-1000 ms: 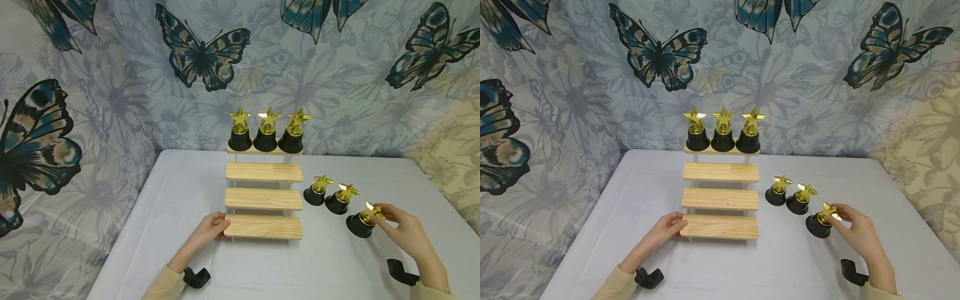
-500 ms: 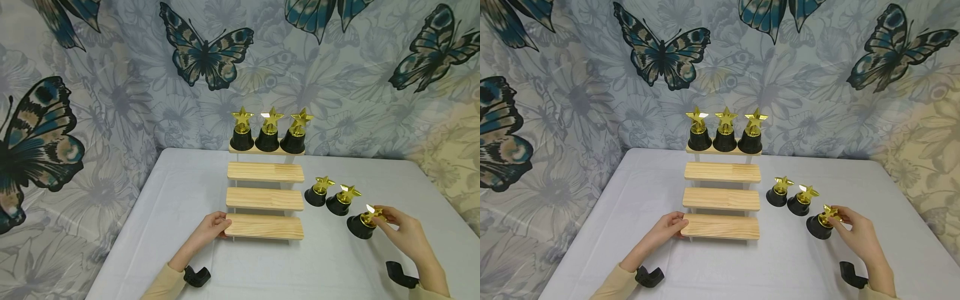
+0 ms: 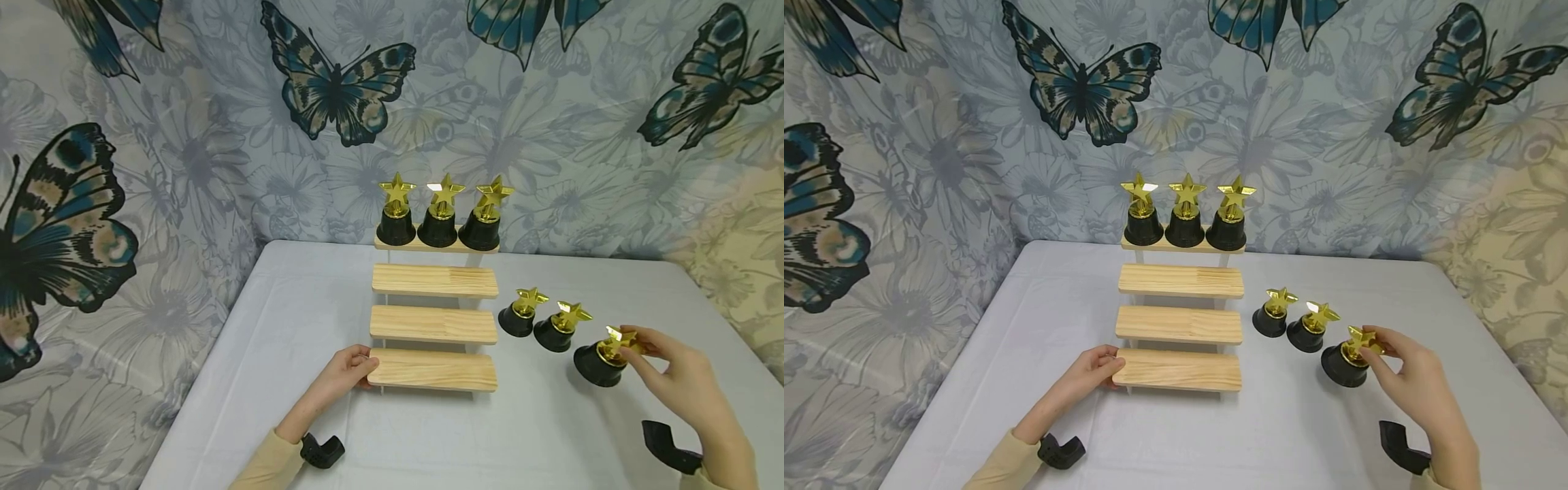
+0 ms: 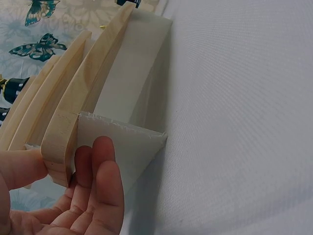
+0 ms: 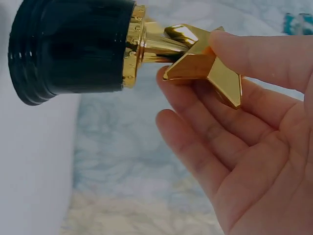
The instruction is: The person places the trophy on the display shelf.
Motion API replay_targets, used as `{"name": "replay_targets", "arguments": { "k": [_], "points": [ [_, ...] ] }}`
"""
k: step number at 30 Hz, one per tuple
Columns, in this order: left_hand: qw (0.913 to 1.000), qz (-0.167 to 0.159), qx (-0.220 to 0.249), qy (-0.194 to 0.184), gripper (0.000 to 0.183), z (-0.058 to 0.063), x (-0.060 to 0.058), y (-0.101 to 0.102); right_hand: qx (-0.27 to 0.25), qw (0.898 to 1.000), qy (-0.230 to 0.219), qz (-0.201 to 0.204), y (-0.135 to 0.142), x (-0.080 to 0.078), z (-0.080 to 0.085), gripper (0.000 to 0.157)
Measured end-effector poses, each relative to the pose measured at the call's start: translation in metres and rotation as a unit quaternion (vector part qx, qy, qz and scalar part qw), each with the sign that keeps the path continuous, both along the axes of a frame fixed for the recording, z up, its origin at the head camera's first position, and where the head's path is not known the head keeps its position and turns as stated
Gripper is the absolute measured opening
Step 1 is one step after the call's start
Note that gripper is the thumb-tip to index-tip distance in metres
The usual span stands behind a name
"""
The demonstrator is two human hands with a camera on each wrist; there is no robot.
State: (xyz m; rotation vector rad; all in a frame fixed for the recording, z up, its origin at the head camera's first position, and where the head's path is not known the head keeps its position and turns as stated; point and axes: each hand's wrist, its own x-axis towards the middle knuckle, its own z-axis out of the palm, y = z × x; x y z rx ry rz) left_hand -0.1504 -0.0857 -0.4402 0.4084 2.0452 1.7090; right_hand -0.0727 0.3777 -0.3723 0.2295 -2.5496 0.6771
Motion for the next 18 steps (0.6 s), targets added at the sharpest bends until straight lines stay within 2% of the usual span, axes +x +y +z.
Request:
{"name": "replay_targets", "arguments": {
  "k": [6, 12, 18],
  "points": [
    [1.0000, 0.001, 0.008, -0.002, 0.042, -0.023, -0.008, 0.000, 0.019, 0.999, 0.033, 0.014, -0.014, 0.000, 0.021, 0.034],
    [1.0000, 0.003, 0.005, 0.003, 0.045, -0.024, -0.009, 0.000, 0.035, 0.997, 0.056, 0.027, -0.026, -0.006, 0.040, 0.041],
    [1.0000, 0.003, 0.004, 0.006, 0.045, -0.025, -0.009, 0.000, 0.041, 0.995, 0.067, 0.052, -0.036, -0.018, 0.058, 0.047]
  ]
}}
